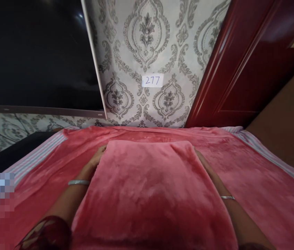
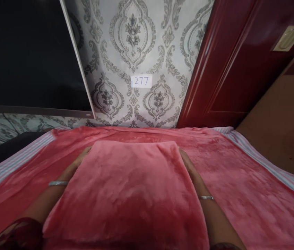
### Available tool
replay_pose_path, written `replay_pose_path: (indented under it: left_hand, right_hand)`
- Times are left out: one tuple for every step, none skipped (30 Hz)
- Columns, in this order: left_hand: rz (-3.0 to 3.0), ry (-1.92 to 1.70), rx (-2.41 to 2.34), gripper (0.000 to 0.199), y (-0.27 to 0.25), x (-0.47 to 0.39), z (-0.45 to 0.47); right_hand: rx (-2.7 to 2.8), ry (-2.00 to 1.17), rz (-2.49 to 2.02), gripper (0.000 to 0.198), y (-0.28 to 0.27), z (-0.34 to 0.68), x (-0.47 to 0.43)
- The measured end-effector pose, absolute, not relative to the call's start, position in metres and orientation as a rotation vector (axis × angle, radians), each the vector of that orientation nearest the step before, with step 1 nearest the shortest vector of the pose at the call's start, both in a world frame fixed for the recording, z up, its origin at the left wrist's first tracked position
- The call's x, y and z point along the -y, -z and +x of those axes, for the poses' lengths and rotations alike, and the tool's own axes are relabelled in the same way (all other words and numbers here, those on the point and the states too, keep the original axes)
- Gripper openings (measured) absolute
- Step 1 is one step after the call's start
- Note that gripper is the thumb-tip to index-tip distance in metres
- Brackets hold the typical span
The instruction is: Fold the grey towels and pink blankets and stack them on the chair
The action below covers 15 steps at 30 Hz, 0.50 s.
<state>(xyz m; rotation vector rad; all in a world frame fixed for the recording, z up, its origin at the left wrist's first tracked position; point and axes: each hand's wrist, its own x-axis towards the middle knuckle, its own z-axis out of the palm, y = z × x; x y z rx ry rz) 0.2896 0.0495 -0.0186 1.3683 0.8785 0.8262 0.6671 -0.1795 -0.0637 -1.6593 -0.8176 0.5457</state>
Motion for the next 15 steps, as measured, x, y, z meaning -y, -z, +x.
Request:
replay_pose_path:
  left_hand:
    - [1.371,-0.826,-0.868,0.055,0.020,-0.052,0.290]
    - [1.364,-0.826,-0.865,0.053,0.021,-0.055,0.289]
    - [1.348,-0.826,-0.864,0.051,0.022,-0.058,0.289]
    - [1.328,-0.827,-0.865,0.049,0.022,-0.060,0.287]
    - [1.308,-0.831,-0.866,0.047,0.021,-0.063,0.286]
    - [1.295,-0.832,-0.863,0.047,0.020,-0.064,0.284]
    - [1.286,-0.822,-0.851,0.049,0.018,-0.063,0.282]
    - [1.273,-0.795,-0.833,0.053,0.017,-0.062,0.280]
    - [1.251,-0.759,-0.817,0.058,0.015,-0.060,0.279]
    - [1.227,-0.724,-0.812,0.062,0.014,-0.058,0.278]
    - [1.213,-0.690,-0.822,0.063,0.013,-0.056,0.278]
    - [1.213,-0.665,-0.847,0.060,0.012,-0.054,0.278]
    - [1.226,-0.654,-0.883,0.054,0.011,-0.054,0.279]
    - [1.252,-0.670,-0.918,0.047,0.010,-0.054,0.280]
    - [1.279,-0.700,-0.945,0.041,0.010,-0.055,0.282]
  right_hand:
    - [0.804,-0.563,-1.655,0.031,0.064,0.668,0.180]
    - [0.792,-0.582,-1.647,0.032,0.065,0.668,0.180]
    - [0.780,-0.600,-1.636,0.034,0.065,0.667,0.181]
    - [0.771,-0.617,-1.622,0.037,0.065,0.666,0.182]
    - [0.762,-0.631,-1.606,0.040,0.065,0.664,0.184]
    - [0.755,-0.643,-1.590,0.044,0.065,0.662,0.186]
    - [0.749,-0.651,-1.576,0.047,0.064,0.660,0.188]
    - [0.744,-0.667,-1.559,0.051,0.063,0.658,0.189]
    - [0.740,-0.695,-1.536,0.053,0.061,0.657,0.190]
    - [0.741,-0.729,-1.513,0.054,0.058,0.657,0.190]
    - [0.741,-0.753,-1.497,0.052,0.056,0.658,0.190]
    - [0.740,-0.761,-1.493,0.048,0.054,0.660,0.188]
    - [0.736,-0.750,-1.497,0.043,0.052,0.662,0.186]
    - [0.729,-0.721,-1.509,0.038,0.050,0.665,0.184]
    - [0.717,-0.679,-1.524,0.034,0.049,0.668,0.181]
